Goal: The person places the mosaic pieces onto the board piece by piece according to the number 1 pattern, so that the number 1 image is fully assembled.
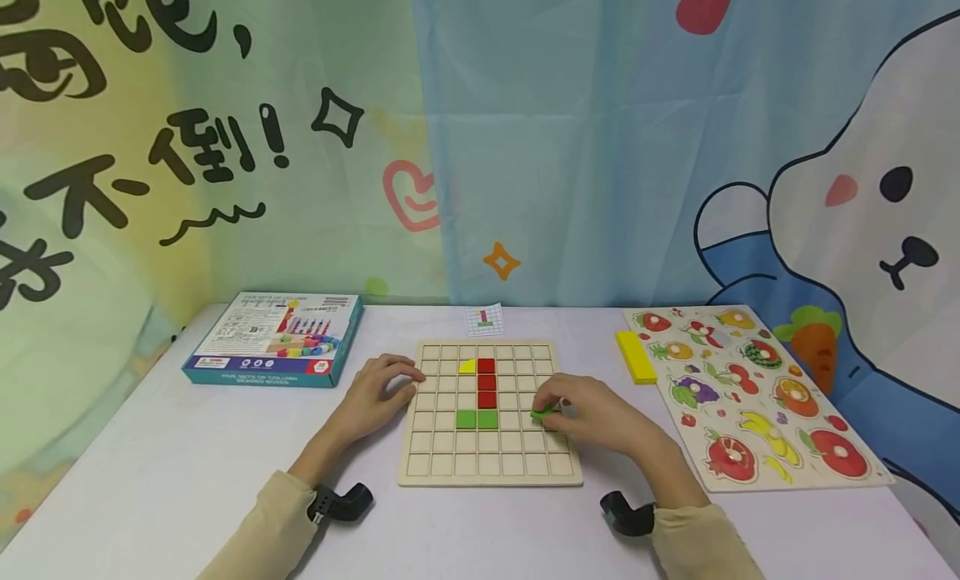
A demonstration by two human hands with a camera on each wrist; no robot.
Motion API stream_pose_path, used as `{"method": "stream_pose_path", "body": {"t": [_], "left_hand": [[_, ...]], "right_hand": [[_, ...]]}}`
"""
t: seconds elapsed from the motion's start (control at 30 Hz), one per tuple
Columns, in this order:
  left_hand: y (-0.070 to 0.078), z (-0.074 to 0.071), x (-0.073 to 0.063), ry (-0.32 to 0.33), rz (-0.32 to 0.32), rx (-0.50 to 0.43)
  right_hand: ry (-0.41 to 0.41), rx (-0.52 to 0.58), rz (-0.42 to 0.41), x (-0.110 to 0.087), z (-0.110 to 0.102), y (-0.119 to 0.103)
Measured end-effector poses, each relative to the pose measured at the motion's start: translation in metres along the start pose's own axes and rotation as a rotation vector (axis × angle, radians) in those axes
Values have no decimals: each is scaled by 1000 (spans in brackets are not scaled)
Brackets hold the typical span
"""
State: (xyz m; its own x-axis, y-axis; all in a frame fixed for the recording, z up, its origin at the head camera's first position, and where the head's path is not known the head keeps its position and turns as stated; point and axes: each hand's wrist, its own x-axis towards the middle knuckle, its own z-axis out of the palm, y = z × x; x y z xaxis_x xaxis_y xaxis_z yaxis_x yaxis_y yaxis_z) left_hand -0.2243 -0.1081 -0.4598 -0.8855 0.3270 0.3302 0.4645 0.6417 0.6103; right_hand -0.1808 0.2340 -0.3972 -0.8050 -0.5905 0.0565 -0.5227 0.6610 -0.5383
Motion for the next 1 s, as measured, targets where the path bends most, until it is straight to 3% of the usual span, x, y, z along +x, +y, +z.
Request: {"method": "stream_pose_path", "body": {"t": [0.53, 1.0], "left_hand": [[-3, 1, 0, 8, 8, 8], [-1, -1, 0, -5, -4, 12]], "right_hand": [[-29, -10, -67, 19, 12, -14], [-3, -61, -117, 25, 24, -16]]}}
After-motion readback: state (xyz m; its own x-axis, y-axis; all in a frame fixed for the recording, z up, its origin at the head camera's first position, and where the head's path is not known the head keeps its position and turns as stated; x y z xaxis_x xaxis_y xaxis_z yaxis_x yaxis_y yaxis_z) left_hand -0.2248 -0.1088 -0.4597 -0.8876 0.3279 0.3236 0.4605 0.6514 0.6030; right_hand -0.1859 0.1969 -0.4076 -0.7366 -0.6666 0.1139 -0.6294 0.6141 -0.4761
